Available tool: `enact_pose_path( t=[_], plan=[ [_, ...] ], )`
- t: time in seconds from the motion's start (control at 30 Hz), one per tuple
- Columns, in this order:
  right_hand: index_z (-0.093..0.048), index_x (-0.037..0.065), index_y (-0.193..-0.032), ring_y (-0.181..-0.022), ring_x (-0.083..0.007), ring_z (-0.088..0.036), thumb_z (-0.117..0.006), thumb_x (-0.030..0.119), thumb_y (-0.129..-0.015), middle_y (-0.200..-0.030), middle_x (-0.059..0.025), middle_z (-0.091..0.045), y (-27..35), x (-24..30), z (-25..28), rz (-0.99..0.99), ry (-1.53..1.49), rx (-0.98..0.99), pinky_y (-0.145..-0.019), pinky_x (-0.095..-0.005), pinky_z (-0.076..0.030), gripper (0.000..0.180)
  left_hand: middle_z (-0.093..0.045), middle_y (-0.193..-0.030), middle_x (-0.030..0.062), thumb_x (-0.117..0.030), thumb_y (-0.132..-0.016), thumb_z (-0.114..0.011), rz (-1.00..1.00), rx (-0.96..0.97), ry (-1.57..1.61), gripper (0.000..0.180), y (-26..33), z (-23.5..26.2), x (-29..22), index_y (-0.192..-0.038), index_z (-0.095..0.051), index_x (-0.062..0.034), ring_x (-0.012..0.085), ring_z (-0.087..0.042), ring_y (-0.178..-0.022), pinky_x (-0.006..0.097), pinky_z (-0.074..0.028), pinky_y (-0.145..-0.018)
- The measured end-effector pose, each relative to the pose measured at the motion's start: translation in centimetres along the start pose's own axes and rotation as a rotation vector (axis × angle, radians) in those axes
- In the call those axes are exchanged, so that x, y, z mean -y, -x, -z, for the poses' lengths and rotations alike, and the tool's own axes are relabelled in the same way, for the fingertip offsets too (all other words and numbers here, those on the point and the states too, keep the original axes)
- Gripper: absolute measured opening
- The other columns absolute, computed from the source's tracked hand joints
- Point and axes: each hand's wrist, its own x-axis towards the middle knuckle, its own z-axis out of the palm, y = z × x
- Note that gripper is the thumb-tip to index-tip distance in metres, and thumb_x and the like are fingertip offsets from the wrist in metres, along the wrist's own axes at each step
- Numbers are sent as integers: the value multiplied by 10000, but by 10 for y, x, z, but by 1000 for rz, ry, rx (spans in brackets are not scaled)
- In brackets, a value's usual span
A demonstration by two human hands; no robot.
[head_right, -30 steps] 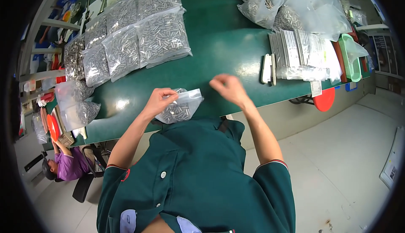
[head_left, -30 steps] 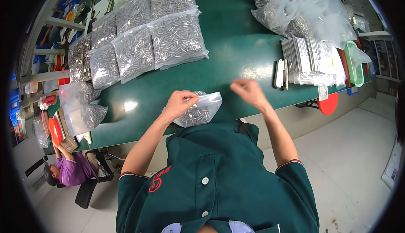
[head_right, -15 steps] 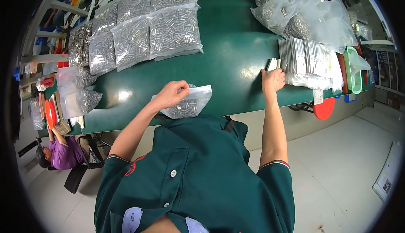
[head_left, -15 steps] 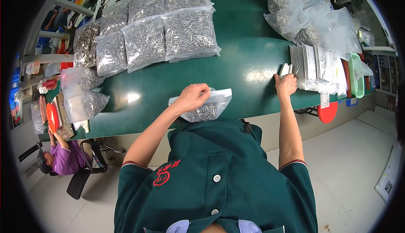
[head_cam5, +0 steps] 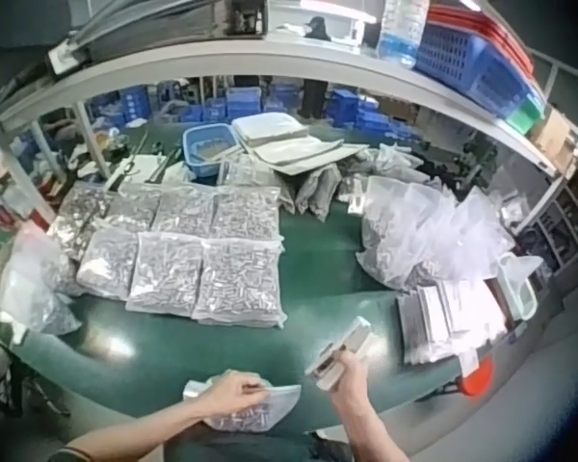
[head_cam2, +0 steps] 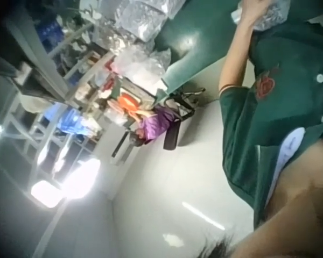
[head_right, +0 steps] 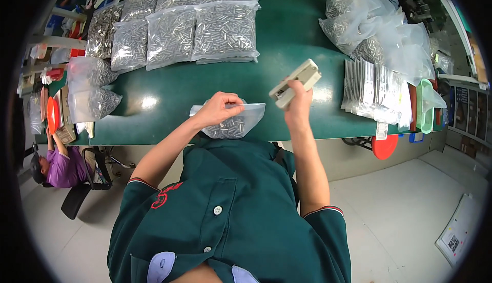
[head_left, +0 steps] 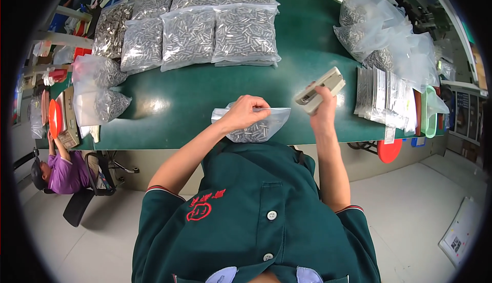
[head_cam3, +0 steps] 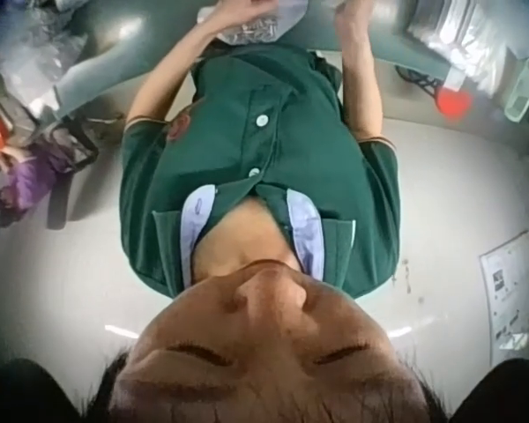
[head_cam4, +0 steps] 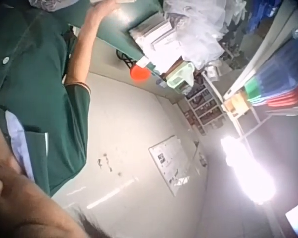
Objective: Sealing small metal components into plastic bags using a stapler at a manufacturing workstation.
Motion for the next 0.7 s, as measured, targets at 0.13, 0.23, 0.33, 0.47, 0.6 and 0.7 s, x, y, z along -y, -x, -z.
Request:
enact_pose_path(
  t=[0.13,0.23,0.33,0.47,0.6,0.7],
  plan=[
    [-523,-25,-1008,-835,-224,-612,-536,106,-758,-897,-125,-598,19,-1,-26,104,204,171,-727,-353,-494,282,-610,-730,52,-150,-803,-609,-88,-82,-108,180,2,-2,-4,-829,-646,24,129,-558,-685,276,-434,-645],
    [-426,-3,-1102,-808,-182,-610,-547,58,-802,-908,-105,-603,23,-10,-29,189,349,315,-709,-317,-492,330,-614,-723,71,-141,-771,-615,-164,-131,-180,160,1,-3,0,-797,-648,13,183,-586,-670,287,-438,-637],
    [-423,5,-1095,-805,-172,-601,-555,63,-801,-910,-101,-605,30,-14,-28,228,433,340,-714,-313,-486,328,-611,-711,64,-151,-754,-619,-240,-178,-257,149,3,-5,2,-772,-649,-6,220,-587,-660,302,-420,-633],
    [-454,6,-1043,-799,-160,-591,-557,76,-807,-891,-99,-611,33,-16,-27,210,426,342,-708,-307,-478,267,-592,-680,29,-180,-760,-612,-327,-246,-345,143,5,-9,5,-754,-657,-45,213,-556,-641,317,-349,-667],
    [-495,4,-962,-761,-160,-589,-552,91,-819,-831,-96,-620,34,-20,-29,233,458,323,-677,-302,-473,177,-621,-715,36,-209,-756,-595,-277,-236,-320,167,6,-9,6,-744,-668,-59,231,-575,-674,344,-343,-694],
    [-502,0,-945,-724,-162,-589,-547,95,-827,-804,-97,-621,35,-23,-32,255,471,308,-655,-298,-474,158,-622,-717,37,-205,-755,-594,-285,-242,-323,163,5,-8,8,-747,-672,-62,229,-574,-671,345,-341,-690]
  ],
)
